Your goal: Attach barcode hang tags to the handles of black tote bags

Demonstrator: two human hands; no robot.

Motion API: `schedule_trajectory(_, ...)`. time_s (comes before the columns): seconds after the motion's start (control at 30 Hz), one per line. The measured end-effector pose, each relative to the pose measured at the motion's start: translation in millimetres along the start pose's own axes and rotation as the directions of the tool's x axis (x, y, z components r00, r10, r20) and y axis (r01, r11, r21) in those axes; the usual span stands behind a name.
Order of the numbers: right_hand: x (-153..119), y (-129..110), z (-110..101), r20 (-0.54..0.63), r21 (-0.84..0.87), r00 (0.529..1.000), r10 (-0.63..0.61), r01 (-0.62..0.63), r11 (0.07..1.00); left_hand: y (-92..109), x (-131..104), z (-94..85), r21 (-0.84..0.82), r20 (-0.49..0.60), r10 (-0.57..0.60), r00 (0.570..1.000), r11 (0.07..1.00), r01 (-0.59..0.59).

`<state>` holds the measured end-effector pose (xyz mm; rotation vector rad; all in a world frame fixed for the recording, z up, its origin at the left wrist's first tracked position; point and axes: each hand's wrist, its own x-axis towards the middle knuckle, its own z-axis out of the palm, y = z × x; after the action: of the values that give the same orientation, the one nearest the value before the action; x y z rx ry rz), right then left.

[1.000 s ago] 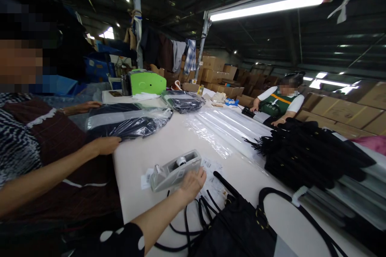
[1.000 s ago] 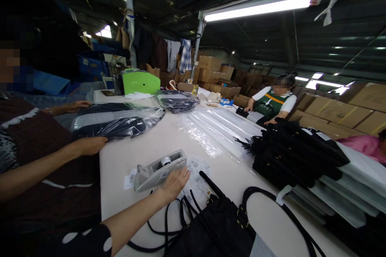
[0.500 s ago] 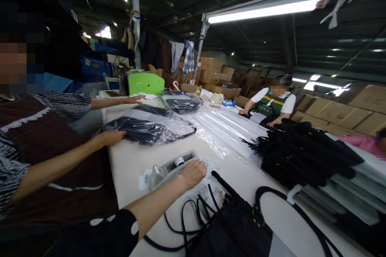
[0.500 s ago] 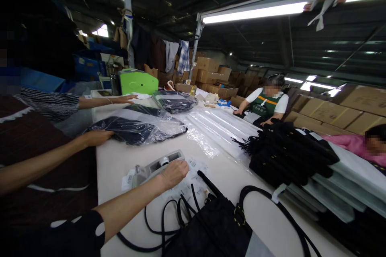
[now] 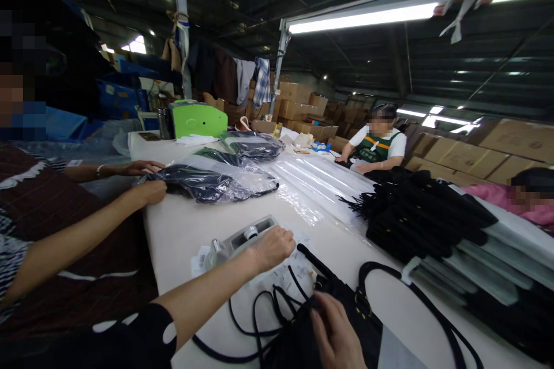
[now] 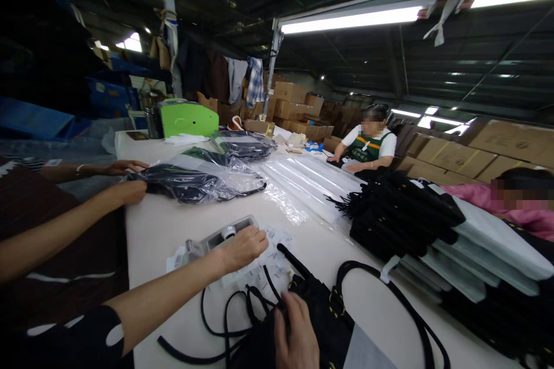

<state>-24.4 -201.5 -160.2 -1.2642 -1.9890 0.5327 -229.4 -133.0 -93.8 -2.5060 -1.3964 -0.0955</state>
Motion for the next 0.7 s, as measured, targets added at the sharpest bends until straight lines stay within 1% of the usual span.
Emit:
schedule_trajectory(0.03,23.8,-5.4,4.3,0.015,0.119,0.995,0.099,-0.101,0.988,1.9,0.4,-1.0,-0.004,-0.008,0.010,1.000,1.000,-0.010)
schedule_trajectory(0.07,45.4,-11.4,9.5,0.062,0.228,0.979,0.196,-0.205,0.952,3.4,0.8,-1.9,-0.010,-0.014,0.018,1.000,1.000,-0.018)
schedule_trajectory(0.13,78.8,-21.9,21.3,0.107,0.304,0.972,0.209,-0.232,0.924,5.0,0.4,-3.3,-0.024,-0.021,0.025,0.999,0.999,-0.026)
schedule_trajectory(0.17,90.0,-24.8,27.1,0.133,0.335,0.968,0.210,-0.244,0.910,5.1,-1.1,-3.3,-0.031,-0.022,0.023,0.999,0.999,-0.024)
schedule_trajectory(0.23,102.9,-24.6,36.1,0.185,0.397,0.956,0.226,-0.283,0.873,4.7,-7.1,-0.9,-0.039,-0.035,0.000,0.999,0.999,-0.001)
schedule_trajectory(0.27,105.6,-21.7,38.7,0.210,0.431,0.945,0.251,-0.320,0.844,4.5,-11.4,2.1,-0.054,-0.063,-0.039,0.997,0.998,0.036)
schedule_trajectory(0.33,107.0,-13.0,39.2,0.240,0.493,0.915,0.323,-0.402,0.771,4.9,-20.9,12.3,-0.153,-0.127,-0.185,0.975,0.974,0.165)
schedule_trajectory(0.37,106.5,-8.5,37.6,0.246,0.520,0.898,0.364,-0.439,0.732,5.5,-24.9,19.4,-0.238,-0.129,-0.269,0.954,0.943,0.234)
schedule_trajectory(0.4,105.7,-4.5,35.2,0.247,0.544,0.882,0.402,-0.470,0.695,6.4,-27.8,27.4,-0.324,-0.104,-0.336,0.936,0.901,0.287)
schedule_trajectory(0.43,104.7,-1.3,32.5,0.247,0.564,0.865,0.436,-0.494,0.661,7.4,-29.3,35.9,-0.397,-0.057,-0.368,0.928,0.861,0.317)
schedule_trajectory(0.47,103.6,0.9,29.8,0.249,0.581,0.851,0.462,-0.513,0.632,8.6,-29.1,44.3,-0.445,0.000,-0.360,0.933,0.835,0.323)
schedule_trajectory(0.5,102.4,2.1,27.5,0.251,0.594,0.841,0.480,-0.525,0.609,9.9,-27.4,52.3,-0.476,0.052,-0.327,0.944,0.823,0.311)
schedule_trajectory(0.57,100.4,2.4,24.3,0.254,0.615,0.829,0.498,-0.536,0.578,12.5,-20.6,65.5,-0.503,0.116,-0.250,0.961,0.820,0.274)
schedule_trajectory(0.63,99.1,1.5,22.5,0.254,0.630,0.826,0.503,-0.536,0.562,15.1,-12.7,73.9,-0.526,0.169,-0.203,0.964,0.809,0.263)
schedule_trajectory(0.7,98.6,0.5,20.6,0.252,0.642,0.829,0.499,-0.529,0.555,17.6,-6.8,77.5,-0.541,0.204,-0.182,0.962,0.798,0.266)
